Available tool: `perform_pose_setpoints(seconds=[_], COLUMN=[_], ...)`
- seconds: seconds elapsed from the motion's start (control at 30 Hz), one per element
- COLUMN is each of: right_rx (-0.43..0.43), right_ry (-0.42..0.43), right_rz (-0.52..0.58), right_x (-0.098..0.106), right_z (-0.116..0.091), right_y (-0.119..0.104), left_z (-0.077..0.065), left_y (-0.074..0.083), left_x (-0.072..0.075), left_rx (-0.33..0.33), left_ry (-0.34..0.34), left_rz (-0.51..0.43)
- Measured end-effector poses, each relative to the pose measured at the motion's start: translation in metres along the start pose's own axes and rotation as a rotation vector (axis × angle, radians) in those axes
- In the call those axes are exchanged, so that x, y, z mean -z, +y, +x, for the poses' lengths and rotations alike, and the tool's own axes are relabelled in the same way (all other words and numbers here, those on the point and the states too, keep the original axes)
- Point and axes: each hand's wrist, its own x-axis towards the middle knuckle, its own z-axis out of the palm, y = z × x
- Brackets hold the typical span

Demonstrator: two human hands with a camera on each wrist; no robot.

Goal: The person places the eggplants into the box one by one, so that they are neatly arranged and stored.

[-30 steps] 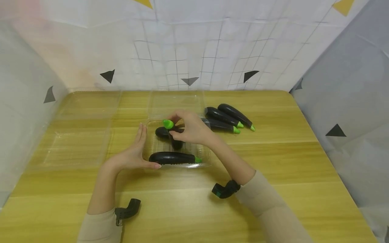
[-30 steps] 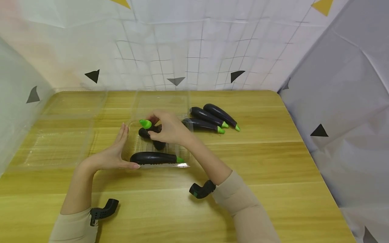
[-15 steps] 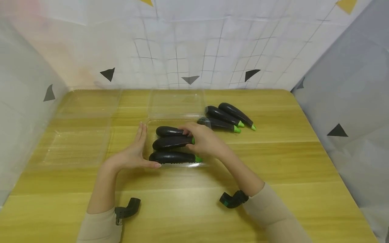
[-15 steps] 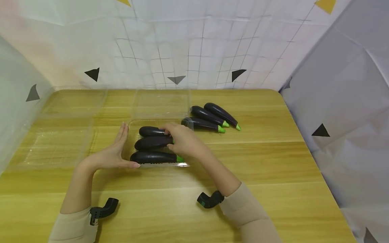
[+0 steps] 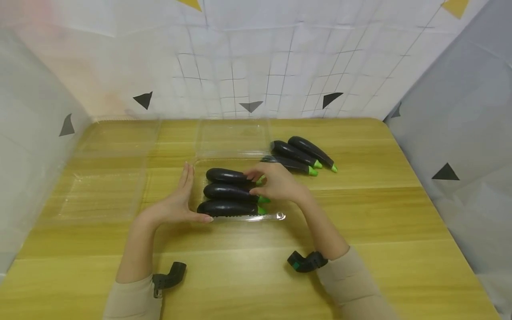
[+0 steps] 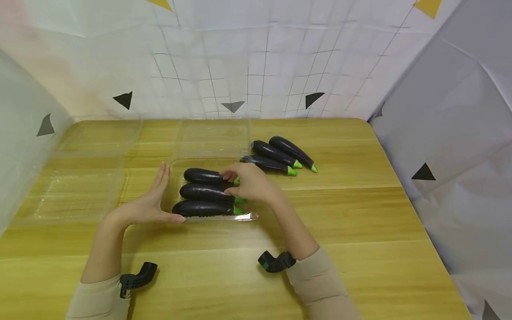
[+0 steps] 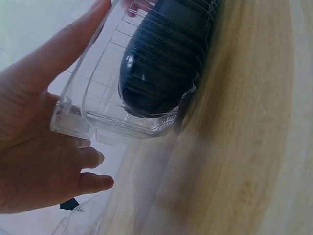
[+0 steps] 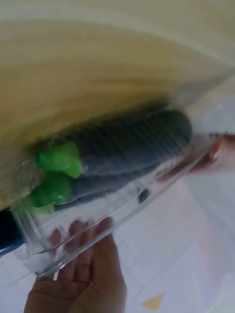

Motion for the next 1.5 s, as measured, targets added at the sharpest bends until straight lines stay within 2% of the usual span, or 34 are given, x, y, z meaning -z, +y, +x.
perform_pose_setpoints(seconds=[0.1,0.23,0.67,0.83,1.07,1.23,1.5], right_rx=[0.031,0.088,0.217,0.221,0.243,0.238,0.141], right_ry=[0.029,0.064,0.149,0.185,0.218,0.240,0.278], right_rz=[0.100,0.177,0.275,0.306,0.305,0.312,0.305], right_x=[0.005,0.012,0.025,0.031,0.048,0.053,0.057], right_z=[0.000,0.000,0.005,0.004,-0.004,-0.006,-0.005], right_y=[0.005,0.008,0.008,0.005,-0.017,-0.018,-0.015], left_z=[0.000,0.000,0.001,0.001,-0.001,-0.002,-0.001], left_y=[-0.001,-0.001,0.000,0.000,-0.001,-0.003,-0.003], left_x=[0.001,0.001,0.001,0.001,-0.003,-0.004,-0.005], left_rx=[-0.001,-0.004,-0.012,-0.020,-0.021,-0.028,-0.016], left_ry=[-0.001,0.003,0.015,0.028,0.029,0.030,0.027], left_rz=[0.003,0.005,0.014,0.006,-0.004,-0.011,0.005])
